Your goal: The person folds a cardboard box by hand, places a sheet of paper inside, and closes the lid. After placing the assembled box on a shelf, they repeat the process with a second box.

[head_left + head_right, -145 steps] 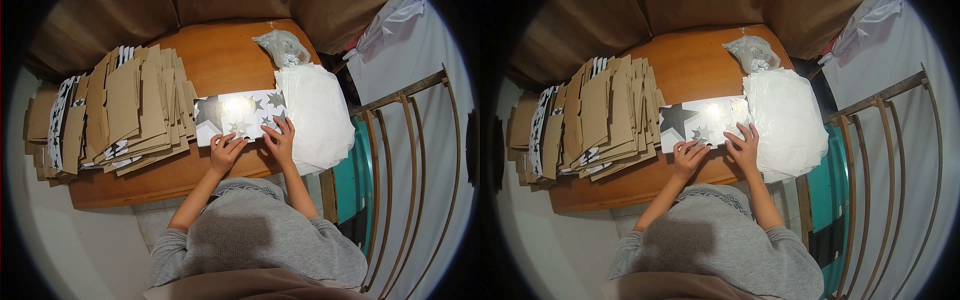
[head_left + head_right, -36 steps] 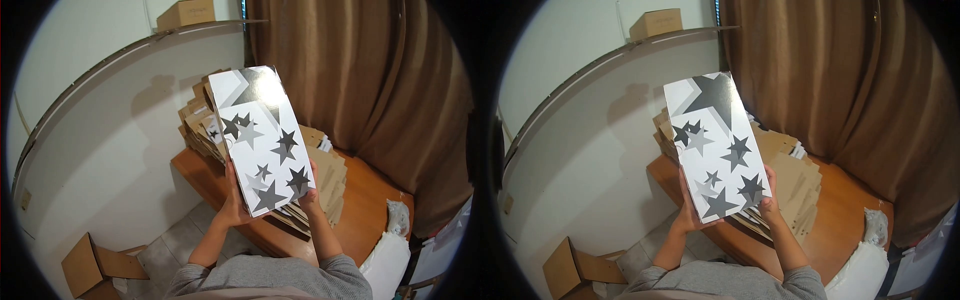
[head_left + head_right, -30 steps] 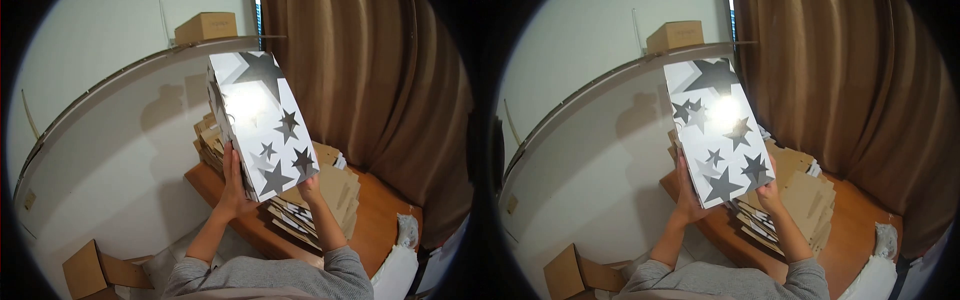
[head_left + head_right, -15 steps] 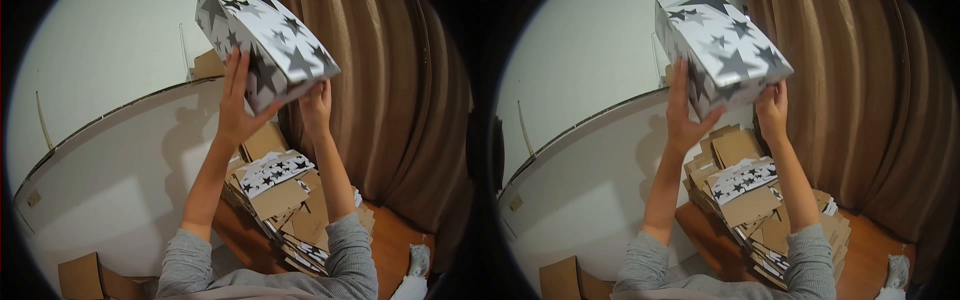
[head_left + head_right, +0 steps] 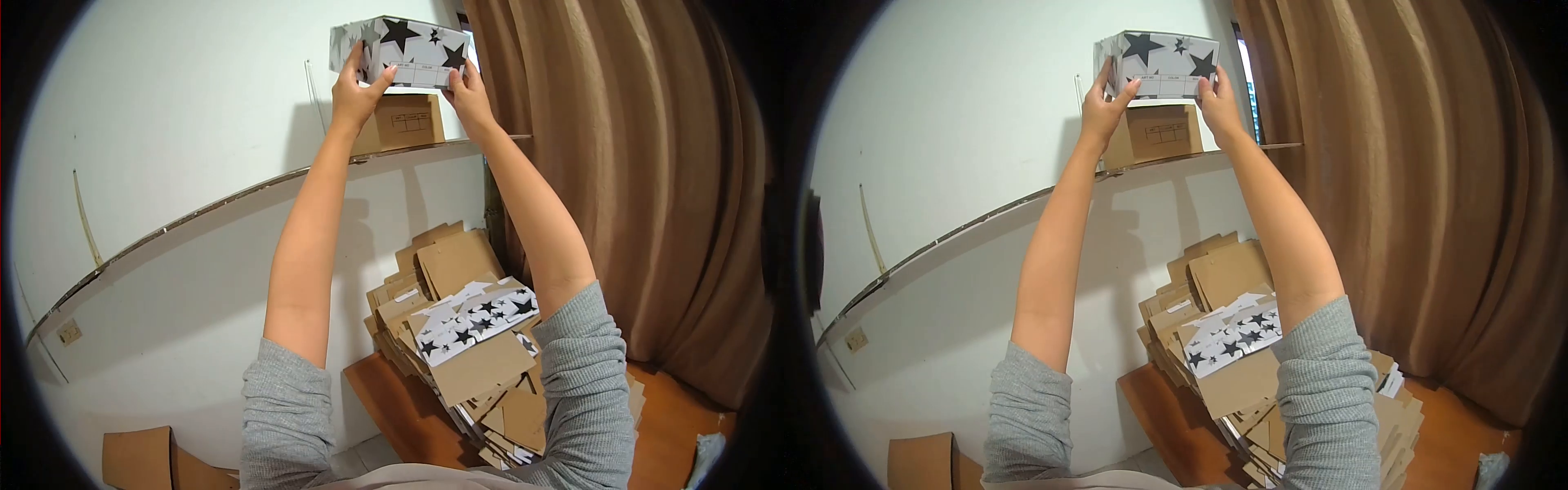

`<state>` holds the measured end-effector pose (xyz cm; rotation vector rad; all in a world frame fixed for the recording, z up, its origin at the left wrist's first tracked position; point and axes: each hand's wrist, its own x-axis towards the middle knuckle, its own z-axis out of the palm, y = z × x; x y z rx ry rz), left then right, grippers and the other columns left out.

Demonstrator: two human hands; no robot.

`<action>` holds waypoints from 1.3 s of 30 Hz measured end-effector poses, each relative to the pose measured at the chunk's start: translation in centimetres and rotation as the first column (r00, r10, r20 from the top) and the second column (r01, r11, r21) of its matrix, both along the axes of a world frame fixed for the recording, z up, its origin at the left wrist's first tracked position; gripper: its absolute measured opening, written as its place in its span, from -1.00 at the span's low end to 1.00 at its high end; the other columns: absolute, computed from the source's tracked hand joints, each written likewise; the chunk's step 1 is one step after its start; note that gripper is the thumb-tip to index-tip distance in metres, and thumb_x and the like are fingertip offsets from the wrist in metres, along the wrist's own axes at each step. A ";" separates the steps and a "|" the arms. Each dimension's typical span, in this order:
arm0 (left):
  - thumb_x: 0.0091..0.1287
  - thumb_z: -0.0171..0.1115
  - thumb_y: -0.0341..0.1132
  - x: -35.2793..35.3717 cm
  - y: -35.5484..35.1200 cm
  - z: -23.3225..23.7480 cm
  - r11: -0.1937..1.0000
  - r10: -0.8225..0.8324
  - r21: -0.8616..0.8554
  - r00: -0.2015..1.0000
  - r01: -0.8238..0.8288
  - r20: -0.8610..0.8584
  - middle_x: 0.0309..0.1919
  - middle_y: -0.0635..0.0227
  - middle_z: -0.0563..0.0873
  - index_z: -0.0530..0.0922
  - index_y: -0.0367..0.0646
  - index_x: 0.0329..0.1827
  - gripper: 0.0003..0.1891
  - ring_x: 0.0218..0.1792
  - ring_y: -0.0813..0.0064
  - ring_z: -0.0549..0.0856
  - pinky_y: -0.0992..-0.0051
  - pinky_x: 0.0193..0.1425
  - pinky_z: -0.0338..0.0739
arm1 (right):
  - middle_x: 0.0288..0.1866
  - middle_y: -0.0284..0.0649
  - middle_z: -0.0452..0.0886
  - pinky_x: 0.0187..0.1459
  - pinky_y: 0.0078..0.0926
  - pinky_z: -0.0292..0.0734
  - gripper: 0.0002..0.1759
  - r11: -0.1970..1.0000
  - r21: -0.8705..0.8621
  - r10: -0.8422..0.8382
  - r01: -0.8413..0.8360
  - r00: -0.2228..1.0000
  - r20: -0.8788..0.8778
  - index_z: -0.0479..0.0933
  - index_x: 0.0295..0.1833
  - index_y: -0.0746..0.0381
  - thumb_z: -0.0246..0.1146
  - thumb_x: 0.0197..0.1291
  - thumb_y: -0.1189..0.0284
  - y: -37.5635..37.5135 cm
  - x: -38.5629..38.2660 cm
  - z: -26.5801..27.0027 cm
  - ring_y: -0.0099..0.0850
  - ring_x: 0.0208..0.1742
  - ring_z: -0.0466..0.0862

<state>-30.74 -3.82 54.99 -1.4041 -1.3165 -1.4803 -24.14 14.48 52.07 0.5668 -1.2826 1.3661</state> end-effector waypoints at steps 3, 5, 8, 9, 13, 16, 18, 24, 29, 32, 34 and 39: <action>0.06 0.41 0.10 -2.0 0.6 -0.3 0.999 0.035 -0.023 0.999 -0.034 0.037 0.37 -0.04 0.35 0.21 -0.31 0.44 -0.03 0.37 0.18 0.38 0.35 0.42 0.24 | -0.04 -0.20 0.53 0.06 -0.52 0.40 -0.47 0.967 0.127 -0.223 0.219 0.975 0.018 0.13 0.45 0.22 0.03 0.43 0.37 0.1 -1.4 -0.4 -0.49 -0.02 0.50; 0.09 0.38 0.10 -3.2 0.9 -0.7 0.999 0.001 -0.049 0.995 0.004 0.098 0.38 -0.02 0.34 0.16 -0.31 0.46 -0.02 0.40 0.20 0.34 0.36 0.43 0.20 | 0.04 -0.19 0.53 0.15 -0.47 0.33 -0.45 0.973 0.093 -0.220 0.210 0.969 0.110 0.13 0.46 0.19 0.02 0.45 0.29 0.4 -2.0 -0.8 -0.46 0.04 0.49; 0.13 0.36 0.10 -4.6 1.5 -1.6 0.997 -0.056 -0.040 0.991 0.062 0.120 0.40 -0.01 0.30 0.14 -0.31 0.47 -0.03 0.41 0.22 0.32 0.38 0.43 0.20 | 0.11 -0.20 0.52 0.21 -0.42 0.30 -0.42 0.983 0.100 -0.165 0.151 0.974 0.153 0.11 0.48 0.14 -0.01 0.46 0.18 1.5 -3.0 -0.5 -0.43 0.13 0.47; 0.13 0.36 0.10 -4.9 1.7 -1.8 0.997 -0.052 -0.046 0.991 0.058 0.122 0.40 -0.01 0.30 0.14 -0.31 0.47 -0.03 0.41 0.22 0.32 0.38 0.43 0.20 | 0.17 -0.19 0.49 0.22 -0.37 0.30 -0.39 0.992 0.075 -0.112 0.100 0.977 0.179 0.10 0.49 0.13 -0.01 0.45 0.13 1.9 -3.7 -0.3 -0.39 0.18 0.45; 0.19 0.30 0.12 -5.4 2.3 -1.9 0.996 0.040 -0.076 0.998 -0.036 0.054 0.43 0.02 0.25 0.13 -0.31 0.47 -0.06 0.42 0.21 0.29 0.36 0.44 0.19 | 0.29 -0.05 0.40 0.26 -0.42 0.28 -0.45 0.995 0.011 -0.104 0.104 0.977 0.185 0.13 0.46 0.19 -0.05 0.46 0.21 1.7 -4.5 -0.9 -0.30 0.28 0.40; 0.22 0.27 0.10 -5.1 2.3 -2.2 0.989 0.130 -0.071 0.991 -0.128 0.013 0.41 0.03 0.28 0.15 -0.28 0.47 -0.11 0.41 0.20 0.30 0.36 0.43 0.20 | 0.27 -0.07 0.42 0.26 -0.41 0.28 -0.46 0.996 -0.071 -0.044 0.061 0.972 0.229 0.17 0.44 0.22 -0.04 0.46 0.21 1.6 -4.6 -1.5 -0.30 0.27 0.42; 0.23 0.26 0.08 -5.5 2.5 -2.3 0.982 0.177 -0.062 0.984 -0.177 -0.011 0.39 0.04 0.31 0.17 -0.27 0.46 -0.14 0.40 0.19 0.31 0.36 0.43 0.21 | 0.24 -0.10 0.46 0.26 -0.41 0.28 -0.48 0.998 -0.054 -0.030 0.041 0.982 0.187 0.22 0.41 0.24 -0.03 0.46 0.21 2.0 -5.6 -2.2 -0.32 0.25 0.43; 0.30 0.19 -0.10 -6.4 2.6 -2.1 0.967 0.251 -0.031 0.968 -0.251 -0.018 0.33 0.03 0.36 0.13 -0.31 0.47 -0.24 0.31 0.26 0.40 0.39 0.34 0.28 | 0.17 -0.17 0.51 0.03 -0.52 0.44 -0.53 0.994 -0.064 -0.073 0.089 0.973 0.218 0.30 0.35 0.25 -0.03 0.44 0.24 1.7 -6.3 -2.9 -0.41 0.12 0.51; 0.28 0.18 -0.14 -6.0 2.6 -2.1 0.975 0.221 -0.041 0.973 -0.218 0.068 0.32 0.00 0.36 0.17 -0.31 0.45 -0.27 0.25 0.21 0.46 0.37 0.30 0.33 | 0.16 -0.16 0.52 -0.02 -0.53 0.45 -0.52 0.984 -0.048 -0.154 0.171 0.955 0.252 0.33 0.32 0.25 -0.03 0.43 0.20 1.6 -6.5 -3.8 -0.40 0.09 0.53; 0.21 0.23 -0.13 -5.6 2.5 -2.3 0.970 0.234 0.047 0.970 -0.237 0.066 0.30 -0.05 0.37 0.25 -0.32 0.39 -0.28 0.29 0.08 0.42 0.31 0.35 0.29 | 0.20 -0.11 0.52 0.10 -0.47 0.43 -0.51 0.976 -0.001 -0.209 0.216 0.946 0.250 0.33 0.32 0.25 -0.02 0.42 0.18 1.9 -7.0 -4.4 -0.32 0.18 0.52; 0.22 0.21 -0.17 -4.9 2.5 -2.8 0.945 0.306 0.125 0.952 -0.302 -0.014 0.19 -0.05 0.44 0.32 -0.35 0.28 -0.38 0.22 0.08 0.45 0.28 0.31 0.32 | 0.22 -0.08 0.51 0.16 -0.43 0.41 -0.50 0.959 0.048 -0.283 0.281 0.921 0.266 0.33 0.31 0.27 -0.01 0.42 0.18 2.4 -7.0 -5.6 -0.28 0.23 0.50; 0.22 0.18 -0.30 -0.2 0.6 -8.3 0.930 0.288 0.284 0.943 -0.234 -0.167 -0.09 0.08 0.50 0.37 -0.30 0.05 -0.61 0.04 0.18 0.48 0.28 0.18 0.37 | 0.20 -0.03 0.52 0.26 -0.33 0.33 -0.56 0.881 0.146 -0.471 0.450 0.860 0.196 0.38 0.20 0.30 0.07 0.38 0.22 0.3 -1.5 -11.0 -0.19 0.30 0.46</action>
